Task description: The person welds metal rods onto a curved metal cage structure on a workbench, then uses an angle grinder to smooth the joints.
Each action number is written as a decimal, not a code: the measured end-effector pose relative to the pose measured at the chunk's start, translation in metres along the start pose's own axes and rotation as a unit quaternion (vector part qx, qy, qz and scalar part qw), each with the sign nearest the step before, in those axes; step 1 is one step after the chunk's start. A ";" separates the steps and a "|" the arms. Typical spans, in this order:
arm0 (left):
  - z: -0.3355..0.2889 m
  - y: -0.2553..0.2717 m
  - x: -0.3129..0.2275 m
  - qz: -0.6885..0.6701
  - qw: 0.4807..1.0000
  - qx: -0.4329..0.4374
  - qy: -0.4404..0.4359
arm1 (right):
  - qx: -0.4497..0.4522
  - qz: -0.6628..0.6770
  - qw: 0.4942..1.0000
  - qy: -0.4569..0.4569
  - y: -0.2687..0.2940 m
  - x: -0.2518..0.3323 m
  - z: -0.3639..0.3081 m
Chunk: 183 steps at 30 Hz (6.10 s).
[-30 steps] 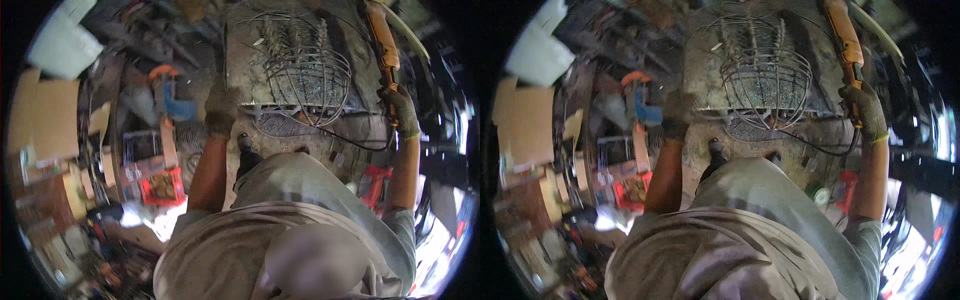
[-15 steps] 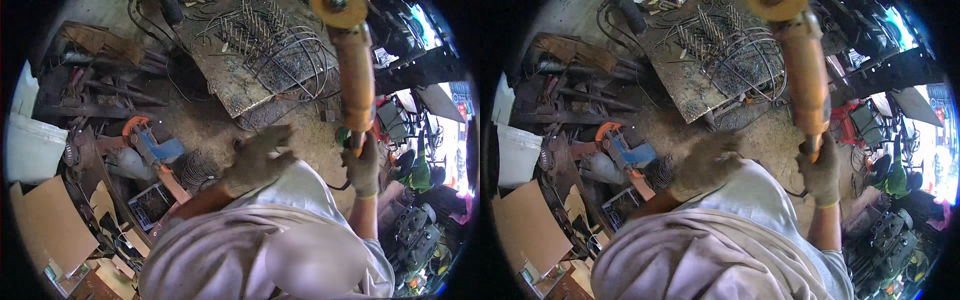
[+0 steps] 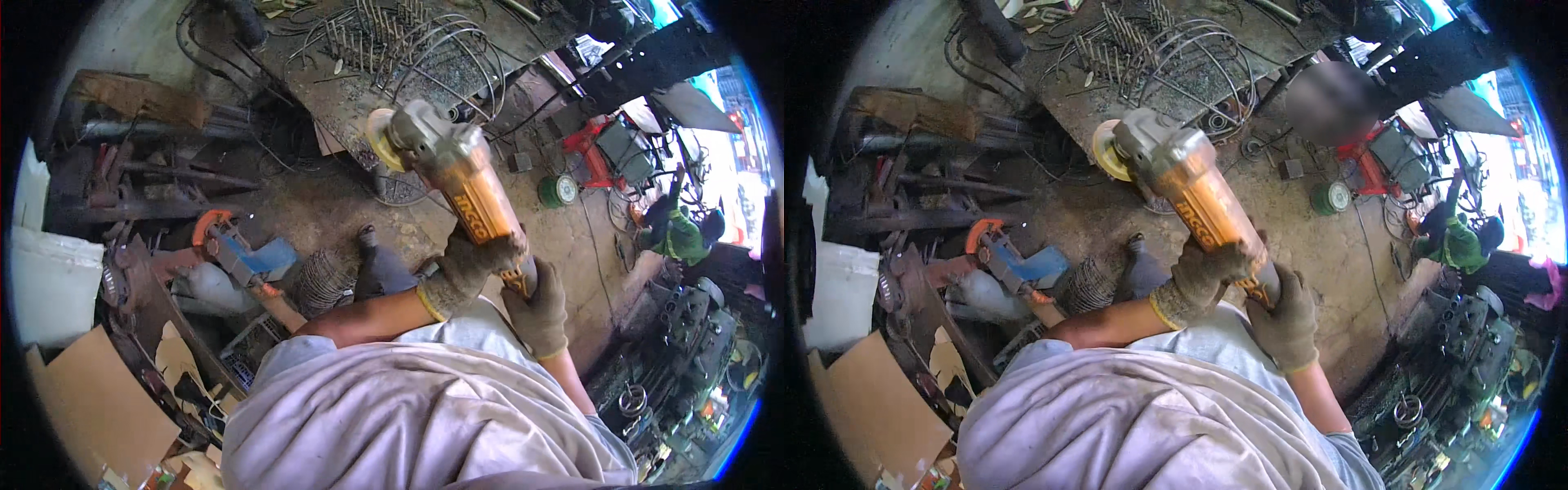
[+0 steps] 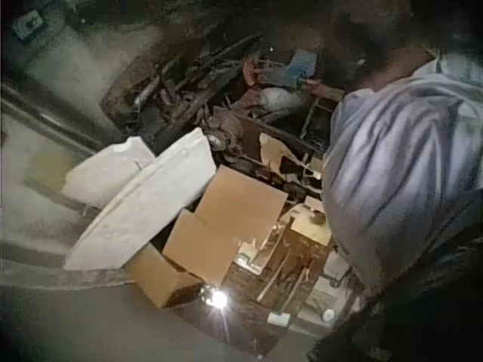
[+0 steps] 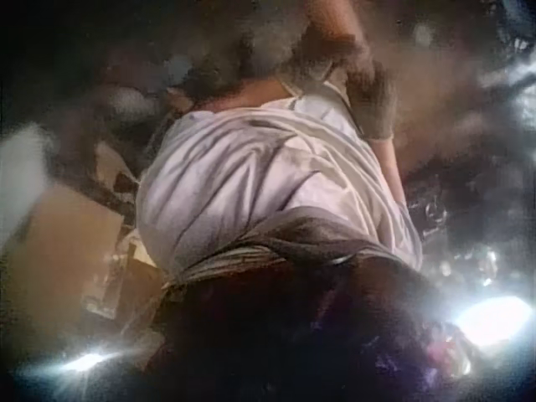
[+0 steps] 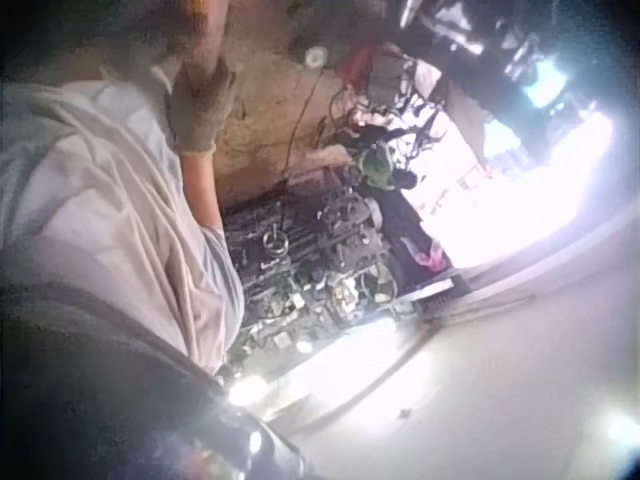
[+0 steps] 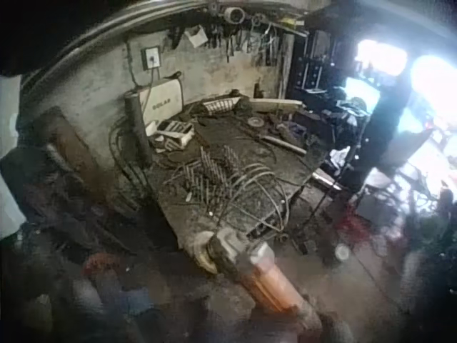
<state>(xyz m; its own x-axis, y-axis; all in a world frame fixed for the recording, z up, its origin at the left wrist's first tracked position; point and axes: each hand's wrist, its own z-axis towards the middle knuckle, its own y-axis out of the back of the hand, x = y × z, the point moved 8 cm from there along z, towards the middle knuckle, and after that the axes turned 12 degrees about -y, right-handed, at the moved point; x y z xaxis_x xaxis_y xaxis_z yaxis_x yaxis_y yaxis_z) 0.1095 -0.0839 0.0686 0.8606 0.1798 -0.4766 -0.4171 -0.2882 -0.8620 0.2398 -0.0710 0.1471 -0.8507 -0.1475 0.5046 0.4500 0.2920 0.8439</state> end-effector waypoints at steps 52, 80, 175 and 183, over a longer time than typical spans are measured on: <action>0.019 0.086 -0.023 0.055 0.995 -0.028 0.075 | 0.201 0.051 0.929 -0.307 -0.101 0.034 -0.004; 0.020 0.091 -0.022 0.064 0.995 -0.029 0.071 | 0.215 0.024 0.924 -0.316 -0.103 0.043 0.006; 0.176 -0.110 0.034 0.175 0.966 0.189 -0.003 | 0.081 0.499 0.810 -0.297 -0.001 -0.058 0.087; 0.221 -0.129 0.051 0.347 0.922 0.129 -0.109 | 0.178 0.484 0.818 -0.256 0.024 -0.113 0.154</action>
<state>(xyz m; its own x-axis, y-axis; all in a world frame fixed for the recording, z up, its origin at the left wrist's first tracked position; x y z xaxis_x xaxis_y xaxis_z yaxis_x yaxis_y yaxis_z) 0.1421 0.1702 0.1172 0.2917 0.2292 -0.9286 -0.9259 -0.1759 -0.3343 0.3046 0.0980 0.0823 -0.1866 0.7037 0.6856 0.9499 0.3073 -0.0569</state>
